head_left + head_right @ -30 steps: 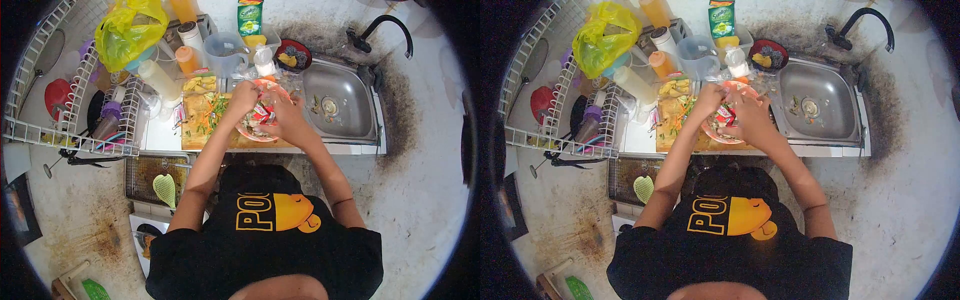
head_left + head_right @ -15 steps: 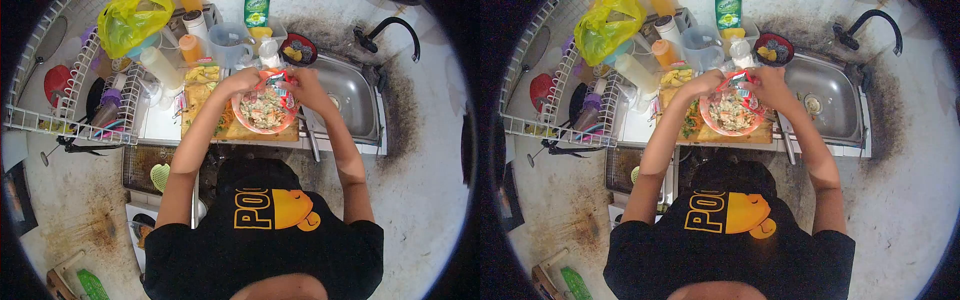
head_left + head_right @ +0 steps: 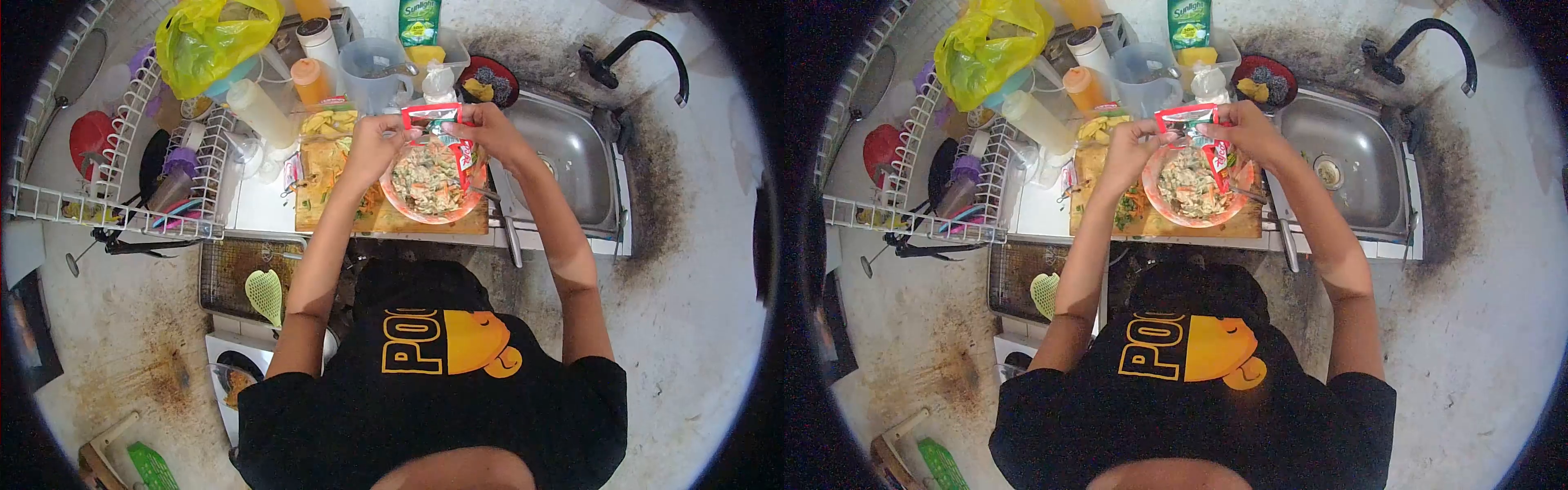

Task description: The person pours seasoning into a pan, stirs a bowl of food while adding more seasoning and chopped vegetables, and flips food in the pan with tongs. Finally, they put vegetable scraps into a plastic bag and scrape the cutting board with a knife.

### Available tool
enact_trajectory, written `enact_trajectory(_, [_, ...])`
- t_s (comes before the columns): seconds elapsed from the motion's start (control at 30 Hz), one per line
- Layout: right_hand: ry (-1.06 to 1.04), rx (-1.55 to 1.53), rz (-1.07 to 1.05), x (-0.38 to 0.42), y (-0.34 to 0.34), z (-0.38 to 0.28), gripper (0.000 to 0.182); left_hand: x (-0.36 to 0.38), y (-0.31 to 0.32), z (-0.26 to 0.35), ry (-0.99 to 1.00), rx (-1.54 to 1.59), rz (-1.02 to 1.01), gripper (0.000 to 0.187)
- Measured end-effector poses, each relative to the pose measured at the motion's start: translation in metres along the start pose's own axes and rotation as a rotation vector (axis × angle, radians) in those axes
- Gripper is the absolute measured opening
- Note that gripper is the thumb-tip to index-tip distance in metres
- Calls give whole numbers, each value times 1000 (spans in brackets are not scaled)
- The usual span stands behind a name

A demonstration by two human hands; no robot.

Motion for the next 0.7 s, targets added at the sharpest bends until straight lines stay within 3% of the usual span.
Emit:
enact_trajectory(0.13, [-9, 121, -8, -4, -5, -2, 25, 1, -5, 15, -25, -5, 70, 16])
enact_trajectory(0.2, [-36, 158, -9, -7, -8, -3, 27, 1, -6, 23, -38, -174, 24, 16])
enact_trajectory(0.27, [-53, 564, 55, -12, -18, 0, 26, -2, -6, 24, -18, -259, 5, 15])
enact_trajectory(0.37, [-183, 788, 119, -3, -12, -27, 28, -9, -2, 27, 13, -365, -11, 14])
enact_trajectory(0.43, [-182, 789, 100, -4, -12, -22, 29, -13, 0, 26, 19, -386, -9, 14])
enact_trajectory(0.5, [-178, 792, 86, -3, -11, -15, 29, -15, 0, 36, 198, -380, 65, 9])
enact_trajectory(0.57, [-264, 845, 240, 1, -15, -20, 29, -18, 2, 31, 193, -398, 36, 12])
enact_trajectory(0.63, [-199, 738, 226, -1, -14, -14, 30, -19, -1, 33, 187, -423, 13, 16])
enact_trajectory(0.7, [-132, 631, 213, -4, -16, -2, 31, -16, 5, 16, -83, -383, -176, 17])
Point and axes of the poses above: each hand's wrist, its own x-axis away from the middle knuckle, its own y-axis out of the palm, z = x × y, the point moved 8 cm from there along -x, towards the middle knuckle, and after that the axes turned 3 degrees about -x, right-handed, at the moved point
